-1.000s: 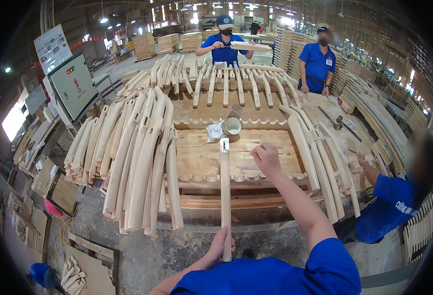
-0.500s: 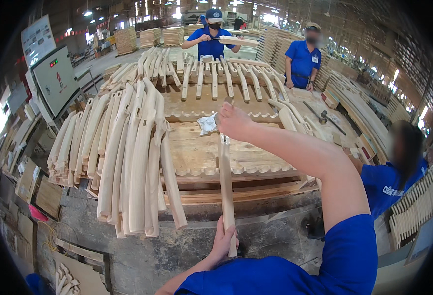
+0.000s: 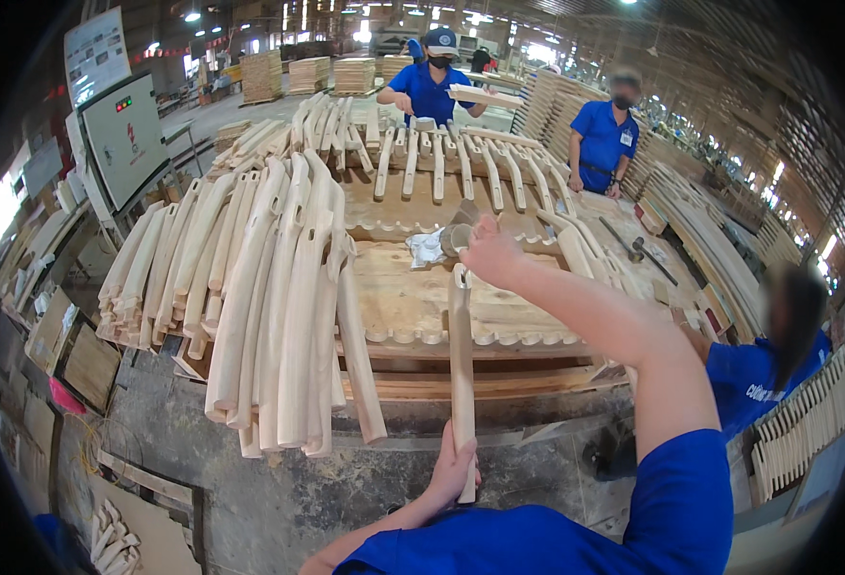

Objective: The person repeatedly picks up long wooden chair legs, applies glue to the ends using a small brush, and places them back on the workbench. The person continues this process for multiple pieces in a factory setting.

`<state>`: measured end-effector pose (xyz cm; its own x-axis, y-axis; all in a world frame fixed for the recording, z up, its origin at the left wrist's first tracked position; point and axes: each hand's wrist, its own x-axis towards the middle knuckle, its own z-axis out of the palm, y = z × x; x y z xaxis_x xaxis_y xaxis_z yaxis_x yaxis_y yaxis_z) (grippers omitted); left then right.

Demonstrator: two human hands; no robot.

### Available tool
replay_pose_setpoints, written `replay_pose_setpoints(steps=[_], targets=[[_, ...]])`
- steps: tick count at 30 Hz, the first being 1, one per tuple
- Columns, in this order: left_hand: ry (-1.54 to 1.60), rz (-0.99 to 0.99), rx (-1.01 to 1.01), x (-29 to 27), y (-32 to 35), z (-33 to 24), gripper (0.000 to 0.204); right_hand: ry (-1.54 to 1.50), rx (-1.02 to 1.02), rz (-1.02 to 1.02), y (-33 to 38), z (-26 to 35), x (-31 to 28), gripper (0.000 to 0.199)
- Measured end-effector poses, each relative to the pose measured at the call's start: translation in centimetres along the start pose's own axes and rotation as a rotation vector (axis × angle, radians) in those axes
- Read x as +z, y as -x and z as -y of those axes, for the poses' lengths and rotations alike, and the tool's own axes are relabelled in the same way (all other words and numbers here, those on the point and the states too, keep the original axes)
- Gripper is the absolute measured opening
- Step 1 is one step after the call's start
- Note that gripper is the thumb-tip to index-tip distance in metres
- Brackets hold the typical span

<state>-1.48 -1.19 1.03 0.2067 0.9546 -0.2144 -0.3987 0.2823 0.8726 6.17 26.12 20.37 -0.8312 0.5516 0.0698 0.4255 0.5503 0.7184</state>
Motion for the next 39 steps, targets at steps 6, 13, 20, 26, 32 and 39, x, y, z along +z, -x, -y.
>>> replay_pose_setpoints(steps=[6,13,20,26,32,39], targets=[[0.043,-0.023,-0.075,0.0,0.4,-0.1,0.051,0.039,-0.005,0.015,-0.7,-0.6,-0.5,0.012],[-0.002,-0.011,-0.091,0.3,0.1,0.5,0.049,0.214,-0.071,-0.3,-1.1,-1.6,1.0,0.007],[0.023,-0.095,-0.049,1.0,0.0,0.2,0.063,-0.054,0.062,-0.445,2.2,-4.2,1.3,0.005],[-0.079,-0.089,-0.024,4.0,-0.1,-1.5,0.061,-1.174,0.628,-0.323,11.5,-6.9,5.3,0.012],[-0.401,0.008,0.257,7.3,-10.1,-3.4,0.05,-2.244,1.061,-0.478,24.1,-1.8,8.9,0.018],[-0.382,0.026,0.239,18.8,-23.8,-4.8,0.063,-2.142,1.45,-0.944,38.1,-0.4,9.7,0.014]])
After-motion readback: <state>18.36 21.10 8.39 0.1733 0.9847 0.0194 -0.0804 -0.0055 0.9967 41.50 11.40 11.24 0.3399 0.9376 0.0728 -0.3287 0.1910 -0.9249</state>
